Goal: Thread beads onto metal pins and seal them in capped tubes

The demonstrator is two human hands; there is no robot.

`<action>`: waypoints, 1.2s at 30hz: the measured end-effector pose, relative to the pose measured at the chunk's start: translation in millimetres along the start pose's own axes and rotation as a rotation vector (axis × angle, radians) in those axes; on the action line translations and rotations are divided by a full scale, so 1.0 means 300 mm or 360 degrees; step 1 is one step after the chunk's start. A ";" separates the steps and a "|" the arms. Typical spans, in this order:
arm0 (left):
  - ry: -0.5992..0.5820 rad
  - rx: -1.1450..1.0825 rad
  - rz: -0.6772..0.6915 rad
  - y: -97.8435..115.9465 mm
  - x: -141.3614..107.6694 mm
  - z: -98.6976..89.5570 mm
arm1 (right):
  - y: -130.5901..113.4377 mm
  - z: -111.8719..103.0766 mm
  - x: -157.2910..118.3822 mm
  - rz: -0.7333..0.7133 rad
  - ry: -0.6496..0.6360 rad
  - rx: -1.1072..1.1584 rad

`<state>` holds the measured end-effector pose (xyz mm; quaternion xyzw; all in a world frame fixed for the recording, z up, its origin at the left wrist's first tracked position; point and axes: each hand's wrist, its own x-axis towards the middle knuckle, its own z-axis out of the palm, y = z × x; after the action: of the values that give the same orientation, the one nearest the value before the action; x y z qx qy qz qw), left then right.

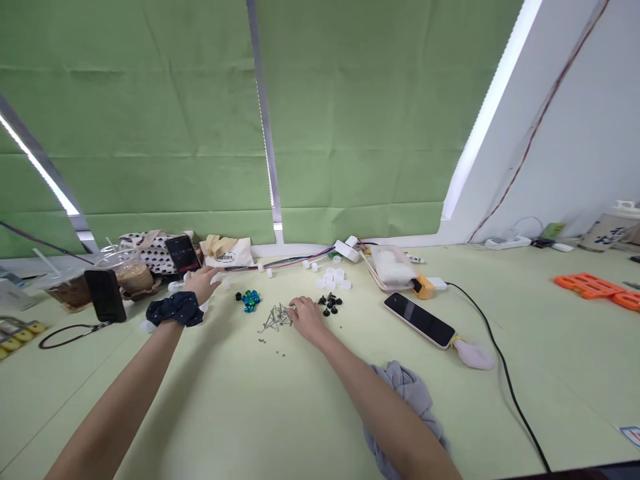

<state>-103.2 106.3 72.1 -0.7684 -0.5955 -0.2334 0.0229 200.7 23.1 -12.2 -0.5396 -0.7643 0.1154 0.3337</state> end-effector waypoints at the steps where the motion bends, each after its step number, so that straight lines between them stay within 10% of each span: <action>1: 0.0061 0.0007 0.0073 0.031 -0.013 -0.003 | 0.001 0.001 0.001 0.0004 -0.0003 0.0001; 11: 0.0159 -0.1706 0.0040 0.292 -0.300 0.063 | 0.024 0.017 -0.003 0.0017 -0.0030 -0.0036; 29: 0.0549 -0.1185 -0.0134 0.045 -0.266 0.247 | -0.004 0.018 -0.025 -0.0141 -0.0125 -0.0131; 36: 0.1044 -0.0441 0.0104 0.129 -0.302 0.180 | 0.003 0.038 -0.026 -0.0144 -0.0119 -0.0117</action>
<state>-66.0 29.9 -1.7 -0.6670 -0.4943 -0.5453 0.1159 195.8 18.4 -24.3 -0.5117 -0.8036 0.0921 0.2897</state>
